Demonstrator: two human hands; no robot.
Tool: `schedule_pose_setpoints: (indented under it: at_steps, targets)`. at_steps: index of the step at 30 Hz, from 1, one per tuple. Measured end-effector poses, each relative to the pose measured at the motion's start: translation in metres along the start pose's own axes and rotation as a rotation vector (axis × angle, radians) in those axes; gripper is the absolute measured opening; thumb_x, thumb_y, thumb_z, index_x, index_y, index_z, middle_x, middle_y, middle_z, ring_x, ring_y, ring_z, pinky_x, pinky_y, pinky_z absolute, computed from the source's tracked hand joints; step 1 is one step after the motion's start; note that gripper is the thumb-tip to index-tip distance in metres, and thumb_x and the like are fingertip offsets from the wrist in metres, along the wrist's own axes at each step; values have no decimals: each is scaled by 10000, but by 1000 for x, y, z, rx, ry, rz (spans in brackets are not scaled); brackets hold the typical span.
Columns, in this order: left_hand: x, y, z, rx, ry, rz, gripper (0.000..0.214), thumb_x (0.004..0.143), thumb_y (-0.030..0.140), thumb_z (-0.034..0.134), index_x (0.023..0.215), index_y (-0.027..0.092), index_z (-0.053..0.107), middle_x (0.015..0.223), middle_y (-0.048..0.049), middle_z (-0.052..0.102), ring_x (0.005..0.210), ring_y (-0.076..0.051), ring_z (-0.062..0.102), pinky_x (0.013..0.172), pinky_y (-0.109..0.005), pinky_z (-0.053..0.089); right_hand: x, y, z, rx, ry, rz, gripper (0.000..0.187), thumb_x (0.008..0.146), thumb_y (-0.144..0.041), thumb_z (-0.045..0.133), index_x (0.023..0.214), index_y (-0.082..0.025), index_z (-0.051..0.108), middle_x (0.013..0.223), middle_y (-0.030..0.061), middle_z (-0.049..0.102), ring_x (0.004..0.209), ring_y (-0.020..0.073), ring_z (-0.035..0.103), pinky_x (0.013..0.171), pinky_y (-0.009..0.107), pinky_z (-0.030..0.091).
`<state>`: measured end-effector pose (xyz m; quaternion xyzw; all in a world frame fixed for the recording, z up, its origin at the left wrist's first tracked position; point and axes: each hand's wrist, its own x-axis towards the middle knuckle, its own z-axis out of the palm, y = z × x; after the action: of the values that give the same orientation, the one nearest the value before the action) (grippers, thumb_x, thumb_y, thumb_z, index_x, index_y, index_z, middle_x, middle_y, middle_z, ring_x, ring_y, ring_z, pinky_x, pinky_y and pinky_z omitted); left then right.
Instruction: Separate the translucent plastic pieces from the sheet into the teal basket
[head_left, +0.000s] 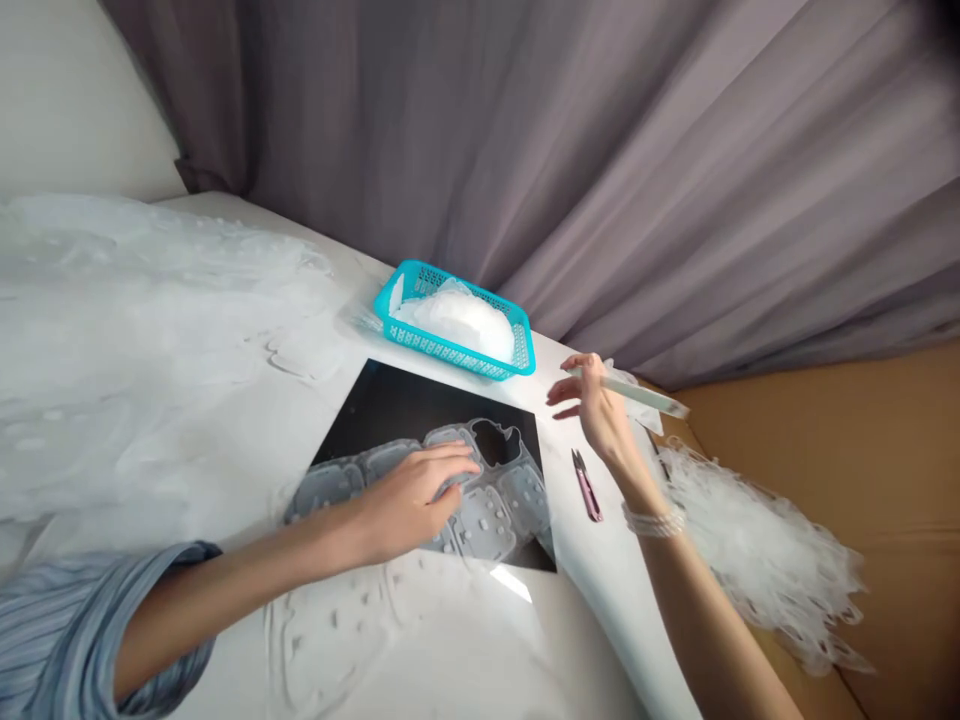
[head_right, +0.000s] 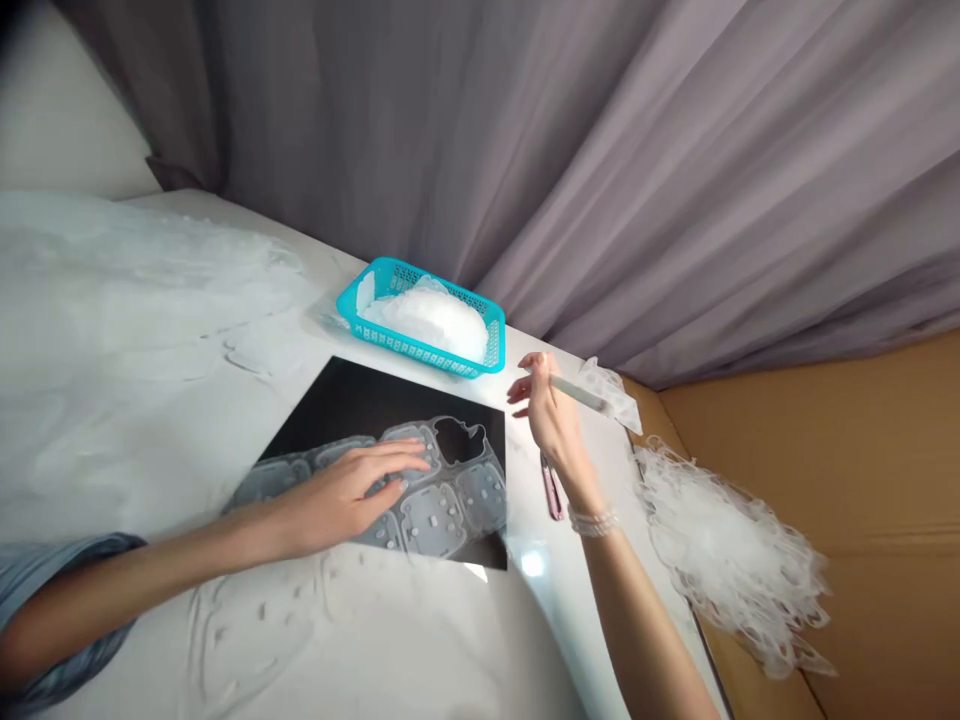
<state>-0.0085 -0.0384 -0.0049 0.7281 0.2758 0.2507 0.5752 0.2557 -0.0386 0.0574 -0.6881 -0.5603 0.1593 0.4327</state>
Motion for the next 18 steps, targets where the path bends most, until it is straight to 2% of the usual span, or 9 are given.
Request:
schedule_pose_setpoints:
  at_steps: [2, 4, 6, 8, 10, 13, 18]
  targets:
    - [-2, -6, 8, 98, -83, 137, 355, 924, 257, 517, 1240, 250, 678, 1446, -68, 561, 1425, -278, 390, 1190, -448, 254, -37, 3, -12, 43, -89, 67, 490, 976, -614, 322, 1104, -238, 609, 754, 13, 592, 678, 182, 622, 535, 286, 531]
    - [-1, -11, 17, 204, -152, 252, 391, 935, 239, 498, 1299, 219, 638, 1484, -95, 517, 1443, -281, 362, 1200, -437, 228, -74, 5, -15, 56, -158, 103, 459, 989, -562, 369, 1117, -228, 656, 840, 35, 615, 731, 179, 634, 642, 309, 562]
    - [2, -15, 27, 371, -207, 334, 415, 937, 262, 509, 1336, 200, 602, 1510, -127, 478, 1444, -309, 356, 1207, -462, 182, -104, 8, -11, 51, -199, 106, 380, 997, -488, 427, 1117, -227, 676, 911, 51, 658, 816, 192, 661, 772, 335, 554]
    - [4, -16, 35, 570, -267, 393, 453, 939, 303, 521, 1377, 190, 556, 1534, -152, 434, 1449, -345, 333, 1200, -525, 150, -127, 11, -3, 35, -192, 85, 306, 995, -419, 481, 1132, -226, 674, 954, 61, 692, 886, 205, 678, 819, 340, 535]
    - [5, -15, 40, 762, -310, 440, 489, 955, 331, 504, 1418, 174, 502, 1549, -167, 404, 1451, -365, 318, 1179, -581, 164, -141, 14, 5, 0, -183, 48, 264, 988, -368, 513, 1126, -214, 677, 969, 70, 705, 877, 203, 678, 785, 331, 529]
    - [3, -13, 41, 978, -313, 484, 488, 986, 356, 447, 1439, 173, 469, 1546, -166, 411, 1438, -363, 344, 1156, -594, 232, -150, 17, 12, -50, -205, -16, 249, 998, -314, 495, 1099, -199, 691, 928, 68, 697, 814, 184, 650, 729, 318, 512]
    - [-2, -11, 41, 1141, -297, 526, 475, 1005, 378, 399, 1434, 187, 470, 1529, -201, 422, 1420, -369, 377, 1123, -602, 296, -153, 20, 16, -85, -213, -53, 255, 1010, -272, 463, 1096, -199, 691, 892, 59, 679, 803, 180, 625, 717, 317, 491]
